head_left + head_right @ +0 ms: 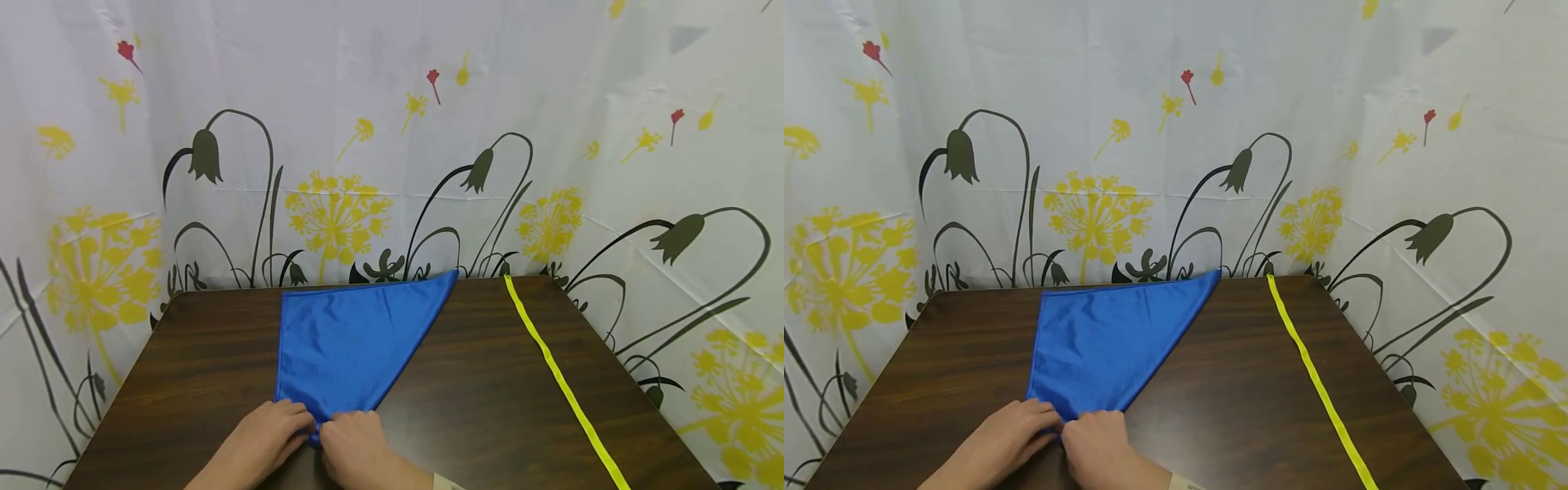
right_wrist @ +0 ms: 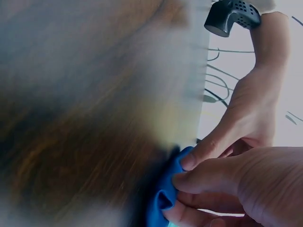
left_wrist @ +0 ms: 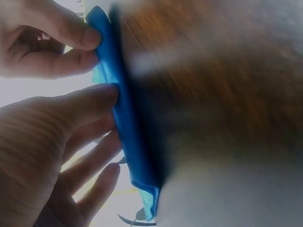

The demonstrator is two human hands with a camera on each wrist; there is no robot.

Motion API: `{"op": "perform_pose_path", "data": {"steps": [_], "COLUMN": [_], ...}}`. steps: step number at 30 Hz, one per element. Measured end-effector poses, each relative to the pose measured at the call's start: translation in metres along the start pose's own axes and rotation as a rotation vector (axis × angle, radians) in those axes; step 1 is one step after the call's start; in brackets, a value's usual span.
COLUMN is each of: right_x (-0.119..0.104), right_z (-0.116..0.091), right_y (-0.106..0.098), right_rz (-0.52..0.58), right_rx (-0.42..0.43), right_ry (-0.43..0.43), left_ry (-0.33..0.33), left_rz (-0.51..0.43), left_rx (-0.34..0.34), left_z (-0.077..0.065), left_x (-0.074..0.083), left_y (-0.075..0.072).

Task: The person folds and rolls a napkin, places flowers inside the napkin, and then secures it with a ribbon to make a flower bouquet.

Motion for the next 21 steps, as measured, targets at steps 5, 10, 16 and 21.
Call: {"op": "perform_pose_path", "data": {"steps": [5,10,16,21], "right_x": [-0.001,-0.006,-0.001,0.004], "right_z": [0.002,0.002,-0.003,-0.005], "right_y": [0.001,0.012,0.007,0.007], "right_rz": [-0.049,-0.027,-0.031,0.038], "right_rx": [-0.02,-0.131,-0.046,-0.048], "right_ry": [-0.014,-0.052,-0.076,-0.108], "left_ry": [-0.033,-0.01,0.044,0.045], "left_rz": [-0.026,-0.063,-0.039,-0.062], "left_rx": [-0.049,-0.095,-0.013,-0.02], "left_z": [-0.001,-0.004,-0.002,-0.001], "left_x": [-0.001,-0.001,0.004,0.005], "left_y": [0.002,0.005,0.003,0.003]}}
Point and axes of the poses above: each hand's wrist, its own z-axis towards the middle knuckle, its own y-axis out of the palm, x = y × z, the point moved 10 cm from there along z, towards the middle knuckle
